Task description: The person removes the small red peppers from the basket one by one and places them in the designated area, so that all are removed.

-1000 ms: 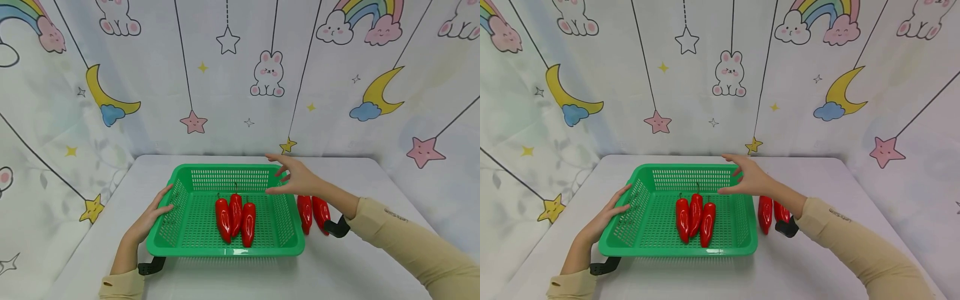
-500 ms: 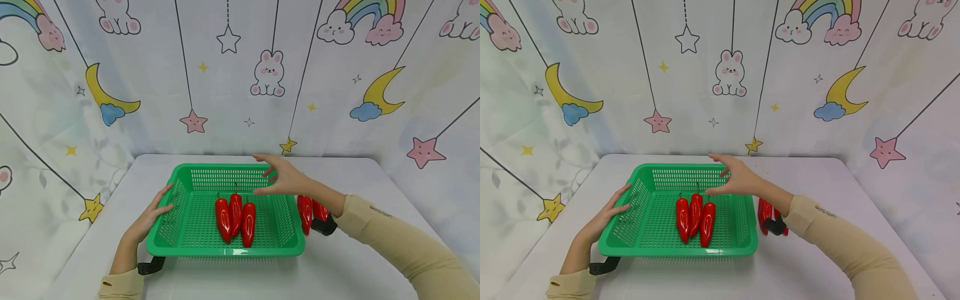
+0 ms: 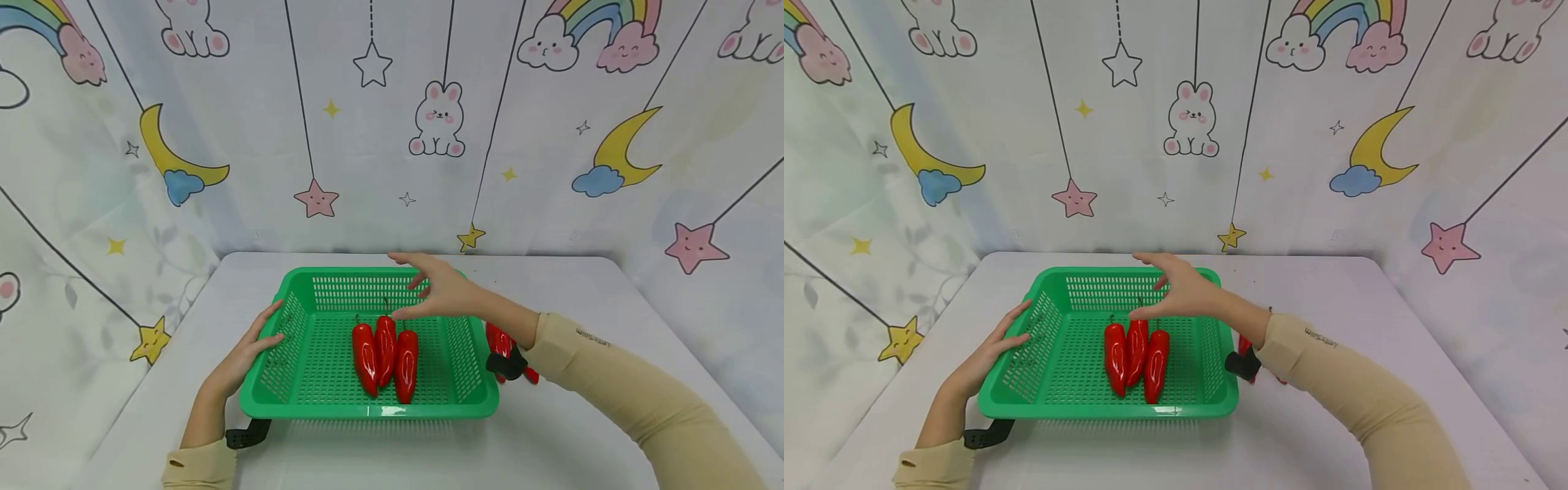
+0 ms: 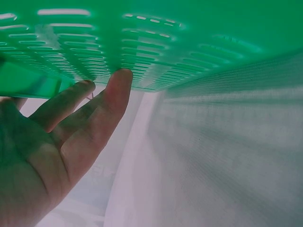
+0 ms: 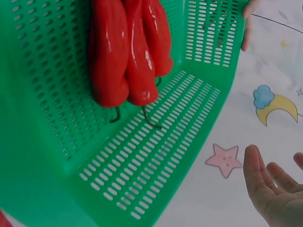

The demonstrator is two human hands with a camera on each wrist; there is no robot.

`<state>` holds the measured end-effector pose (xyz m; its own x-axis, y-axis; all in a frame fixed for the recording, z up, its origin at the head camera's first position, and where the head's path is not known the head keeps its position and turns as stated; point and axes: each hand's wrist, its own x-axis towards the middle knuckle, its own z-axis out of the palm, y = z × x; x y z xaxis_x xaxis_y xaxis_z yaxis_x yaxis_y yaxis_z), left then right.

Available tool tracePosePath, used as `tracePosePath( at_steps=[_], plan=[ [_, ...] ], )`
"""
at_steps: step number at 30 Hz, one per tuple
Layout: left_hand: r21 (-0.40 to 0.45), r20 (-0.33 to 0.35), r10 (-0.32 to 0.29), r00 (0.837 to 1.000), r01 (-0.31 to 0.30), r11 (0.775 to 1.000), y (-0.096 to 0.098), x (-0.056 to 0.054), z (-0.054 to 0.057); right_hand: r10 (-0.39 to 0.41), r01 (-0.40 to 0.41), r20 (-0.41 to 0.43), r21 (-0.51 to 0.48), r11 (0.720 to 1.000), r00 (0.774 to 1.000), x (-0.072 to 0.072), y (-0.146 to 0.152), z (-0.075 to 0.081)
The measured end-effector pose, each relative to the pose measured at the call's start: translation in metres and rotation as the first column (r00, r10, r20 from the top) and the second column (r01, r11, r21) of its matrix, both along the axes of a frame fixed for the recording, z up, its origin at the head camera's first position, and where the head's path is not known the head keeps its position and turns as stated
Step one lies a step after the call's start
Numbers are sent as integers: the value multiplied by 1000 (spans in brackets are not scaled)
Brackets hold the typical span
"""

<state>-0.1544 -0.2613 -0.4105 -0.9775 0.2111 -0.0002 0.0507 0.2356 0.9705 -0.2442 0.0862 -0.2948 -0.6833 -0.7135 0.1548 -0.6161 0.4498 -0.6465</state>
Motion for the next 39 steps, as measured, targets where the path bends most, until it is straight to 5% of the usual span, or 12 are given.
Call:
tracePosePath(
  at_steps=[16,39],
  plan=[
    [0,2,-1,1000,1,1000,1,0,-1,79,-78,21,-38,996,997,-4,-38,-10],
    [0,20,4,1000,-4,1000,0,0,-1,117,-120,30,123,985,993,-8,-71,-37]
  ],
)
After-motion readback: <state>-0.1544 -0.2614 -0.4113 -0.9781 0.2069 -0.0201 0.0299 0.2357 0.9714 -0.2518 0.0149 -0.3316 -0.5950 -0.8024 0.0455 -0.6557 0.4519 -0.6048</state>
